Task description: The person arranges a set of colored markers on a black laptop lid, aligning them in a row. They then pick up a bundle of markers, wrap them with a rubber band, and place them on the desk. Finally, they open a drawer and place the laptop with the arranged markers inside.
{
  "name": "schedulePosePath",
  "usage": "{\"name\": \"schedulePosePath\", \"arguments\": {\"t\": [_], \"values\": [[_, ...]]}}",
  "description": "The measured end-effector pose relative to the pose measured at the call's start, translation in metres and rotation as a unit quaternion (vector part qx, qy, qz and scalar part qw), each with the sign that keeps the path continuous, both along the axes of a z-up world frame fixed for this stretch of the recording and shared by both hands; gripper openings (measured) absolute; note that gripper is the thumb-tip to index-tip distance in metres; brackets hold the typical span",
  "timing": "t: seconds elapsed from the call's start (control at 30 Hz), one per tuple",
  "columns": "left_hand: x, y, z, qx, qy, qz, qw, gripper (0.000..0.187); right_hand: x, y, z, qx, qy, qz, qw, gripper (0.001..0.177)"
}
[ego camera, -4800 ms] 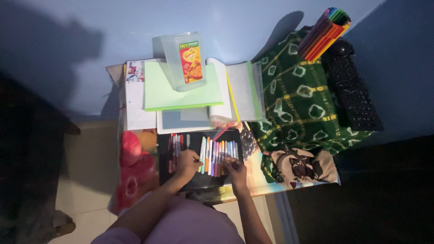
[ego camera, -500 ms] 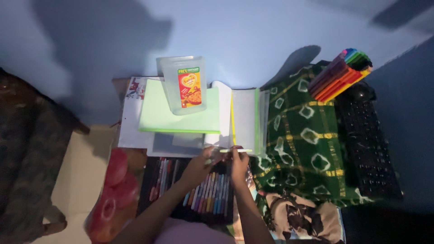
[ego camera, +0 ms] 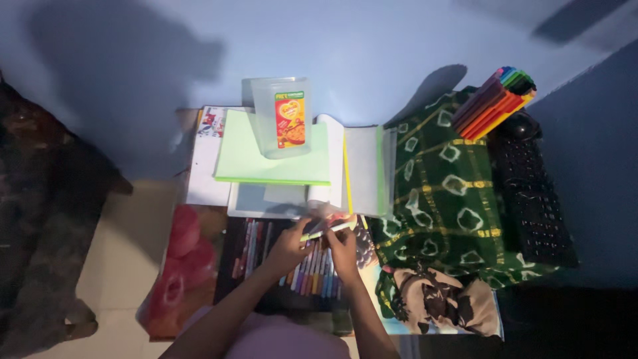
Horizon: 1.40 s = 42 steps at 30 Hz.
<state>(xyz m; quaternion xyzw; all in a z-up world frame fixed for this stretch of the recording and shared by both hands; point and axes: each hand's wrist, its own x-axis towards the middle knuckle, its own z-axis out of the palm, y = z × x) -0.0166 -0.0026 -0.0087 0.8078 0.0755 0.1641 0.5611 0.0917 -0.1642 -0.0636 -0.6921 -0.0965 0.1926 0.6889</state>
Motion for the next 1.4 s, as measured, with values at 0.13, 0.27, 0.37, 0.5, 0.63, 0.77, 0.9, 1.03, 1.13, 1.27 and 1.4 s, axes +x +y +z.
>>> {"name": "schedulePosePath", "arguments": {"t": [0.13, 0.27, 0.37, 0.5, 0.63, 0.77, 0.9, 1.03, 1.13, 1.27, 1.4], "values": [[-0.014, 0.003, -0.005, 0.032, 0.055, -0.002, 0.998, 0.053, -0.018, 0.000, 0.015, -0.013, 0.031, 0.102, 0.994, 0.021], [-0.022, 0.004, -0.031, -0.083, 0.039, -0.077, 0.993, 0.016, -0.034, -0.001, 0.018, -0.041, 0.051, 0.194, 0.979, 0.022], [-0.031, 0.003, -0.043, -0.039, 0.000, -0.082, 0.996, 0.012, -0.037, 0.003, 0.010, -0.053, 0.057, 0.204, 0.976, 0.020], [-0.041, 0.004, -0.054, -0.152, 0.127, -0.076, 0.977, 0.021, -0.049, 0.004, 0.002, -0.100, 0.047, 0.209, 0.972, 0.025], [-0.047, 0.007, -0.090, -0.073, 0.073, -0.101, 0.989, 0.024, -0.062, 0.006, 0.008, -0.058, 0.051, 0.231, 0.970, 0.023], [-0.051, 0.013, -0.112, -0.158, 0.046, -0.182, 0.969, 0.016, -0.070, 0.013, 0.022, -0.111, 0.034, 0.247, 0.962, 0.030], [-0.063, 0.028, -0.107, -0.250, 0.192, -0.271, 0.910, 0.024, -0.081, 0.014, 0.043, -0.094, 0.068, 0.282, 0.952, 0.029], [-0.084, 0.029, -0.074, -0.365, 0.209, -0.279, 0.863, 0.032, -0.087, 0.019, 0.052, -0.087, 0.069, 0.284, 0.952, 0.029], [-0.081, 0.033, -0.058, -0.323, 0.228, -0.229, 0.889, 0.033, -0.080, 0.025, 0.047, -0.088, 0.034, 0.270, 0.958, 0.031], [-0.051, 0.023, -0.090, -0.306, 0.282, -0.114, 0.902, 0.033, -0.078, 0.036, 0.029, -0.114, -0.017, 0.147, 0.982, 0.028], [-0.037, 0.012, -0.134, -0.276, 0.199, -0.059, 0.938, 0.041, -0.076, 0.014, 0.007, -0.060, -0.034, -0.033, 0.997, 0.028]]}}
